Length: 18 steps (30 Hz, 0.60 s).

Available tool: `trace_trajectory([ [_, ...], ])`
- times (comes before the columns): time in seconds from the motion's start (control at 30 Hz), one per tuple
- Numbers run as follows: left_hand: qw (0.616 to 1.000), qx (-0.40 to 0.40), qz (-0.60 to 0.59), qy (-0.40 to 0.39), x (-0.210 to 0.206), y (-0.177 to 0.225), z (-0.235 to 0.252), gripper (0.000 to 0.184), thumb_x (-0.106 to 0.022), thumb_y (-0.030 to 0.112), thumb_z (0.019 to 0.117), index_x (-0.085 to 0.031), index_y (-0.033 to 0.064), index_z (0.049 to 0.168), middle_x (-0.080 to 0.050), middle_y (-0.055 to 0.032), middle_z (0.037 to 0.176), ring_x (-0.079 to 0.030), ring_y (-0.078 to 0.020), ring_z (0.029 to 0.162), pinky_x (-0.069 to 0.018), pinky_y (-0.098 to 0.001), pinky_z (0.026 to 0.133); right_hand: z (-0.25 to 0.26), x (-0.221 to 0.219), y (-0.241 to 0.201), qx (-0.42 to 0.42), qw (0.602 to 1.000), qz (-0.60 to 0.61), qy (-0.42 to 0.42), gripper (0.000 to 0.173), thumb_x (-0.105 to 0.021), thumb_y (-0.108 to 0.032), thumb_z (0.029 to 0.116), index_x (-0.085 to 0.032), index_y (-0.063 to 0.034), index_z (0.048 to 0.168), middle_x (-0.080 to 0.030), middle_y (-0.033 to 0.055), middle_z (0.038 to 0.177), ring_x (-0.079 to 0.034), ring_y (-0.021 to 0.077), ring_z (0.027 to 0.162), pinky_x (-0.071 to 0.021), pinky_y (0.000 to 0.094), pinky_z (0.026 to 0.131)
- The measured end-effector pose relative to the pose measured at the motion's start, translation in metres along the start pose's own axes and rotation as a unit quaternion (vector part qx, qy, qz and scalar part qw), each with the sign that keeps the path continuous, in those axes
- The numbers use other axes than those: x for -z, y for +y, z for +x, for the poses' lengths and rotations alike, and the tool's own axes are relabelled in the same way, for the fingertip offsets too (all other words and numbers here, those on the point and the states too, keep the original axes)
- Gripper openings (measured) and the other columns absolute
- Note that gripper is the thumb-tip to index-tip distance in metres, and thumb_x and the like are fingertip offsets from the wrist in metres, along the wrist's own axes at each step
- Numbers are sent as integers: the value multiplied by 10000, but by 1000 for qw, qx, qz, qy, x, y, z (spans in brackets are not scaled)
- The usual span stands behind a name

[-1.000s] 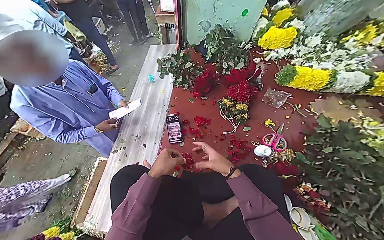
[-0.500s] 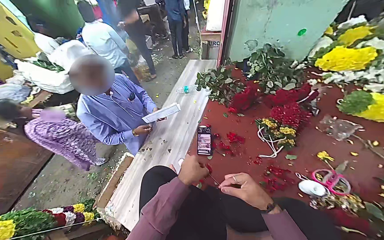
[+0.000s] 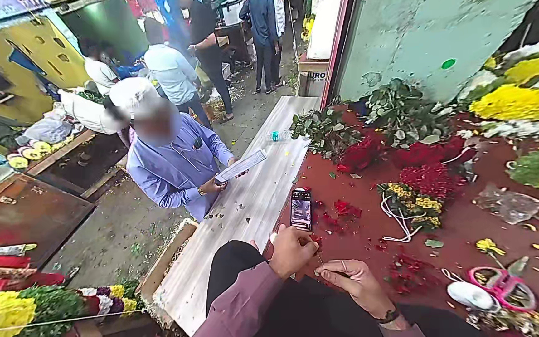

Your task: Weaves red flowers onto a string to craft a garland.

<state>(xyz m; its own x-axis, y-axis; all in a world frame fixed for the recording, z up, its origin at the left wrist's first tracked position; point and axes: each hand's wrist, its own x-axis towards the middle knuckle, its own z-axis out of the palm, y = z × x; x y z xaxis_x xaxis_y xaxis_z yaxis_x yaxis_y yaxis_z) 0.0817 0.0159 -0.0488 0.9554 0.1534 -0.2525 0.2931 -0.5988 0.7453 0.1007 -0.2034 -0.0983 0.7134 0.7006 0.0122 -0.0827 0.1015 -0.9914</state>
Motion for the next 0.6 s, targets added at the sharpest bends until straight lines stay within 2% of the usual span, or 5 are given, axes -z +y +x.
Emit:
trace_trajectory([
  [0.2,997,62,15,-51,-9,1,0,212,-727,406,858,-794,205,845,-733,24,896,-650,-197,973,-529,-490,862,-3,-8,-3,15,998,-58,-1,128,-701,-153,959,-816,-100,979,-788,6,932,-745,97,856,-634,295,818],
  [0.3,992,62,-40,-106,-4,2,-1,206,-761,358,874,-787,154,866,-703,-1,772,-635,-144,709,-539,-424,690,-4,22,-13,13,994,-44,96,139,-700,-127,929,-808,-51,975,-786,71,935,-749,160,825,-637,324,772],
  [0.37,980,71,-97,-157,3,5,-1,187,-776,297,888,-783,111,906,-719,-23,775,-654,-130,673,-569,-399,688,-3,48,-10,-23,989,-64,131,145,-712,-161,920,-812,-64,961,-781,61,903,-717,127,764,-598,293,700],
  [0.5,970,56,-113,-208,3,7,-5,191,-769,281,904,-780,90,897,-745,-18,827,-697,-122,754,-595,-380,746,-7,65,-3,-82,982,-144,91,163,-699,-236,950,-808,-115,966,-780,3,931,-731,98,883,-615,347,845],
  [0.6,968,87,-84,-219,5,5,-3,252,-768,355,903,-771,118,817,-711,5,744,-651,-116,681,-551,-390,680,-6,60,-9,-105,987,-113,42,144,-695,-181,956,-802,-86,970,-774,0,910,-719,68,847,-607,308,826],
])
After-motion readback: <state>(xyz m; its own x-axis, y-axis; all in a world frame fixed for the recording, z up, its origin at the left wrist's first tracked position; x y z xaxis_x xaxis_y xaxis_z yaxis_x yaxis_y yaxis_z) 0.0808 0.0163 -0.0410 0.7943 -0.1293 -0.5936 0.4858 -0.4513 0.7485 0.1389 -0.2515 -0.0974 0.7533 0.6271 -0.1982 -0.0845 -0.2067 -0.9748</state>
